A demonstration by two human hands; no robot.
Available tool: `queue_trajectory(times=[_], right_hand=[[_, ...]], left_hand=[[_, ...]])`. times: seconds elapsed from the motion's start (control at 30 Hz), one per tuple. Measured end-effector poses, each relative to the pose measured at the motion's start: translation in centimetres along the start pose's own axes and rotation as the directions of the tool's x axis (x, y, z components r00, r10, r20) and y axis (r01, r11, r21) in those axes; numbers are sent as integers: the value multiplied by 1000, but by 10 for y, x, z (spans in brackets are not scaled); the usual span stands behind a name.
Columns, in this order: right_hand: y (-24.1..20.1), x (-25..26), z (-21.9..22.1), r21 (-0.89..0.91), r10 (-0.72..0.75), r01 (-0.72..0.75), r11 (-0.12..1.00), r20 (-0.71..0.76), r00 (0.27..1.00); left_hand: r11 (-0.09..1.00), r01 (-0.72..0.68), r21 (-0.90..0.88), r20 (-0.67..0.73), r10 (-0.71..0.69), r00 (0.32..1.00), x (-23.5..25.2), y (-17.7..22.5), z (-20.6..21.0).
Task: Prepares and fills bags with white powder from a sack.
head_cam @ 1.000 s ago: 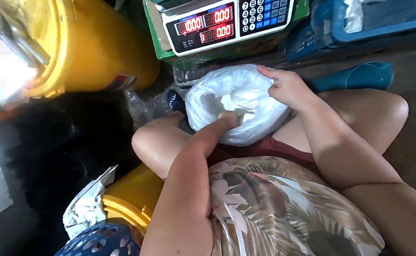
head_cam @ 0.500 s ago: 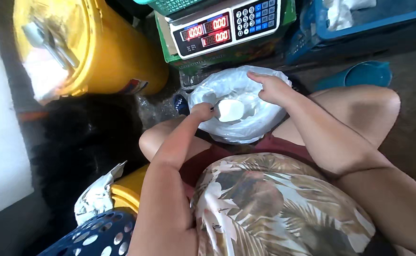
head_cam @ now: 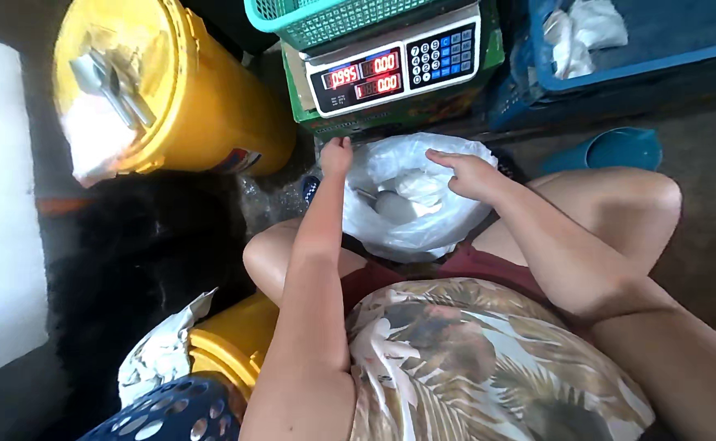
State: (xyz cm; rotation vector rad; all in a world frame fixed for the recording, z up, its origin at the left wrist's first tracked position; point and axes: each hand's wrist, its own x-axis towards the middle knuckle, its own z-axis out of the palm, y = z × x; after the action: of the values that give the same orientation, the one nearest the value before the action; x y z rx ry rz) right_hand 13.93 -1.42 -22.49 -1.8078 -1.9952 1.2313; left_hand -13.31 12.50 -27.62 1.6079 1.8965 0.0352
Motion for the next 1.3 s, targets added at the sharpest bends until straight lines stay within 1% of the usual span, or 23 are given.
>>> queue_trajectory(times=[0.07, 0.13, 0.2, 0.27, 0.33, 0.4, 0.43, 0.5, 0.57, 0.6, 0.7, 0.87, 0.93, 1.03, 1.13, 1.2, 1.27, 1.3], right_hand=[[-4, -2, -3, -7, 25, -25, 1000, 30, 999], [-8, -3, -6, -4, 35, -35, 999, 46, 998], [-20, -5, -13, -6, 68, -68, 998, 91, 994], [-23, -4, -15, -7, 65, -65, 998, 103, 993], [-22, 0, -13, -11, 55, -54, 998, 110, 992], [-24, 3, -13, -20, 61, -59, 998, 123, 991], [-22, 4, -11, -22, 55, -53, 998, 118, 991], [-21, 5, -9, -22, 38, -36, 999, 114, 993], [-24, 4, -9, -29, 44, -41, 999, 124, 991], [-25, 4, -9, -29, 49, -45, 999, 128, 991], [-26, 2, -9, -22, 45, -43, 999, 123, 991], [-26, -1, -8, -17, 53, -52, 998, 99, 994], [-29, -3, -10, -21, 67, -66, 998, 103, 992], [-32, -6, -12, -36, 81, -77, 996, 112, 990], [-24, -7, -8, -36, 57, -54, 998, 86, 995], [-16, -7, -2, -25, 27, -26, 999, 49, 998], [-12, -7, 1, -23, 18, -18, 1000, 34, 999], [-13, -7, 1, -26, 26, -25, 999, 39, 999]], left_hand=[[971, 169, -170, 170, -140, 975, 22, -13, 6], [929, 291, -231, 310, -213, 927, 27, -19, 11], [920, 319, -226, 351, -228, 908, 23, -21, 12], [927, 317, -202, 398, -218, 891, 27, -21, 12], [935, 297, -195, 477, -174, 862, 31, -18, 6], [949, 253, -188, 516, -123, 848, 29, -17, -1], [966, 202, -160, 530, -88, 843, 31, -20, -1], [995, 42, -88, 572, 15, 820, 35, -26, -1], [994, -73, -79, 583, 106, 806, 31, -29, -6], [990, -102, -98, 573, 140, 808, 27, -29, -10], [972, -194, -132, 486, 234, 842, 13, -29, -23], [946, -281, -163, 324, 320, 891, -25, -16, -54], [940, -316, -129, 274, 340, 899, -40, -12, -64], [932, -363, -24, 207, 360, 910, -65, -4, -72], [890, -451, 70, 80, 445, 892, -90, 2, -71], [854, -507, 112, -39, 514, 857, -104, 3, -63], [827, -540, 158, -88, 556, 826, -115, 2, -53], [800, -572, 185, -135, 597, 791, -119, 0, -47]])
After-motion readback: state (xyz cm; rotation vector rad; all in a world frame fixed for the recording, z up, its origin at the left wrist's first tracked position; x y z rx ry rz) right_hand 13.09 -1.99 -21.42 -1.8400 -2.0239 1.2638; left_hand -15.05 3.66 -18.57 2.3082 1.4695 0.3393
